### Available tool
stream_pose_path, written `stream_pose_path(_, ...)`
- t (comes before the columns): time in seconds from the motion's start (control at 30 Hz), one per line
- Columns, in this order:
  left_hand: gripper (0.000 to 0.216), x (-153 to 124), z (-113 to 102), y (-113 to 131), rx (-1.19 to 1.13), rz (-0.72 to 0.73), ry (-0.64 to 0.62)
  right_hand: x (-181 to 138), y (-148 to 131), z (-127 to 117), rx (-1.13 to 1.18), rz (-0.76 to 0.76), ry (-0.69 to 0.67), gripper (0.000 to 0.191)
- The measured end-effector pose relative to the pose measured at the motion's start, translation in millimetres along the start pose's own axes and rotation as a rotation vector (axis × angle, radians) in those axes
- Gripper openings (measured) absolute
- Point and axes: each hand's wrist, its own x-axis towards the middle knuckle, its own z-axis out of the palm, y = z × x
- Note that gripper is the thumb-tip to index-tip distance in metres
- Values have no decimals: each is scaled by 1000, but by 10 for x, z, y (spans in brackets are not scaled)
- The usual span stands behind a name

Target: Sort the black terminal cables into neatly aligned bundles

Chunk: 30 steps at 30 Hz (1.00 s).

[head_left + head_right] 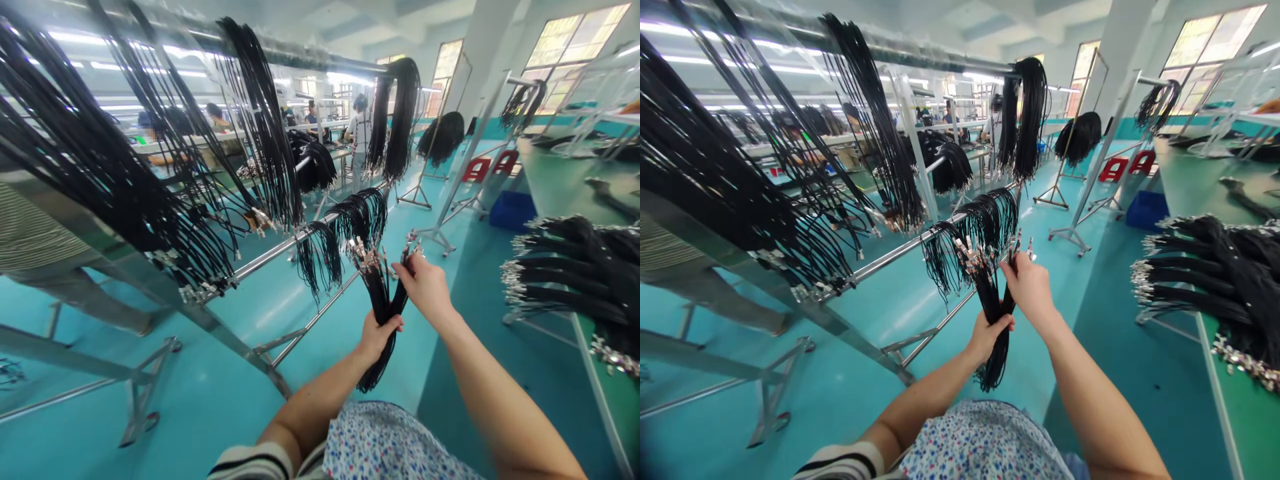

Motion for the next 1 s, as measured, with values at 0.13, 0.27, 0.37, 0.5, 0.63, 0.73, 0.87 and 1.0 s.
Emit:
stream_pose_path(0.13,40,-19,-47,85,8,-92,-138,122,27,-57,196,-13,-69,22)
stream_pose_path(0.27,43,-37,-85,165,-37,-194,-181,6,15,-95,208,-150,88,20)
stream_pose_path(0.37,44,-30,-108,212,-55,-213,-218,-101,2,-86,239,-389,-47,24)
stream_pose_path(0.5,46,-26,-120,233,-85,-214,-256,-103,50,-52,281,-373,-143,25)
stream_pose_path(0.63,44,-22,-135,198,-75,-252,-293,-64,125,-105,552,-181,-279,12)
stream_pose_path(0.73,44,2,-137,180,-41,-271,-306,-22,146,-216,807,52,-212,17)
stream_pose_path(0.87,46,29,-69,164,26,-268,-365,91,154,-344,784,92,-36,20)
stream_pose_path(1.0,46,51,37,97,90,-214,-356,46,156,-359,369,-88,235,20)
